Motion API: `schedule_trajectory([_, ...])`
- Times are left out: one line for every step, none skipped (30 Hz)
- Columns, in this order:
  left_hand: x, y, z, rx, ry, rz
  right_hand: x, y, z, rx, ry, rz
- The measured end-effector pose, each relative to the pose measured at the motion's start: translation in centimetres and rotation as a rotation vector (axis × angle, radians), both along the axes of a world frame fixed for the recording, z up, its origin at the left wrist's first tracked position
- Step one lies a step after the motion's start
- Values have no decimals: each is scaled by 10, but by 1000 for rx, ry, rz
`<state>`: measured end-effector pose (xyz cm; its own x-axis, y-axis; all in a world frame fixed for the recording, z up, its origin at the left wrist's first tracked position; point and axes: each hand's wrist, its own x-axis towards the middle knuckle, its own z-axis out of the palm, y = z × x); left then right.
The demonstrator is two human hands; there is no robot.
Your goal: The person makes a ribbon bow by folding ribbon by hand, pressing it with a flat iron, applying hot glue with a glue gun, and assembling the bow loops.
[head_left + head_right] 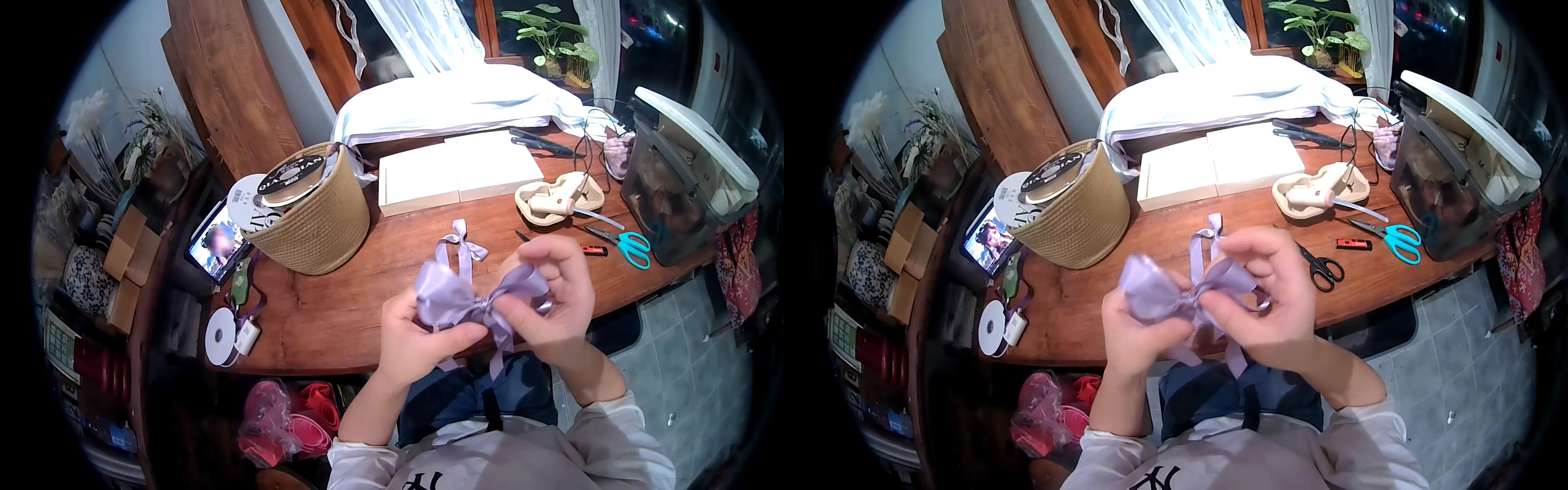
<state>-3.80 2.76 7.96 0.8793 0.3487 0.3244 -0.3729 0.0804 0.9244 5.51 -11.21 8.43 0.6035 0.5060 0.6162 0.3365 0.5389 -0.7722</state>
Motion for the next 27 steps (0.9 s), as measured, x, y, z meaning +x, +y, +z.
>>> schedule_trajectory([1,0,0,-29,2,10,2,0,2,9,40,-20])
schedule_trajectory([4,1,-2,-37,-77,38,5,0,3,19,80,-40])
schedule_trajectory([8,4,-6,-44,-155,66,9,0,1,13,83,-35])
schedule_trajectory([11,6,-10,-52,-232,94,12,1,-1,10,83,-2])
schedule_trajectory([11,9,-12,-61,-216,81,14,2,-2,5,85,32])
schedule_trajectory([11,8,-11,-71,-199,93,16,3,-3,0,87,67])
schedule_trajectory([10,7,-10,-79,-182,104,17,6,-2,-34,61,76])
schedule_trajectory([10,6,-10,-87,-166,115,17,7,-4,-66,62,61])
schedule_trajectory([10,6,-11,-93,-162,112,18,8,-6,-97,63,45])
schedule_trajectory([10,6,-14,-99,-157,108,18,9,-7,-128,65,28])
schedule_trajectory([10,6,-16,-105,-152,103,16,10,-7,-94,93,14])
schedule_trajectory([10,6,-18,-106,-166,99,15,11,-7,-81,106,23])
schedule_trajectory([11,7,-19,-107,-179,95,15,12,-8,-69,118,32])
schedule_trajectory([11,8,-21,-108,-192,92,15,12,-8,-56,131,41])
schedule_trajectory([11,9,-22,-50,-209,108,15,12,-9,-61,125,42])
schedule_trajectory([12,11,-23,9,-227,124,16,13,-9,-67,119,43])
schedule_trajectory([13,12,-23,68,-244,140,18,13,-9,-73,112,45])
schedule_trajectory([14,11,-21,64,-236,154,18,13,-9,-90,119,39])
schedule_trajectory([14,10,-17,60,-227,168,18,12,-7,-108,126,34])
schedule_trajectory([14,9,-15,57,-218,183,18,12,-6,-126,132,30])
schedule_trajectory([14,9,-15,69,-220,178,18,12,-5,-124,166,39])
schedule_trajectory([15,9,-16,81,-221,173,18,13,-3,-122,199,48])
schedule_trajectory([15,9,-17,94,-223,166,18,13,-3,-119,233,56])
schedule_trajectory([15,9,-17,74,-218,169,18,14,-2,-117,238,64])
schedule_trajectory([15,8,-17,55,-213,170,19,14,-1,-113,244,70])
schedule_trajectory([16,8,-18,36,-208,170,19,14,-1,-108,249,76])
schedule_trajectory([15,8,-18,27,-207,172,20,14,-2,-99,222,76])
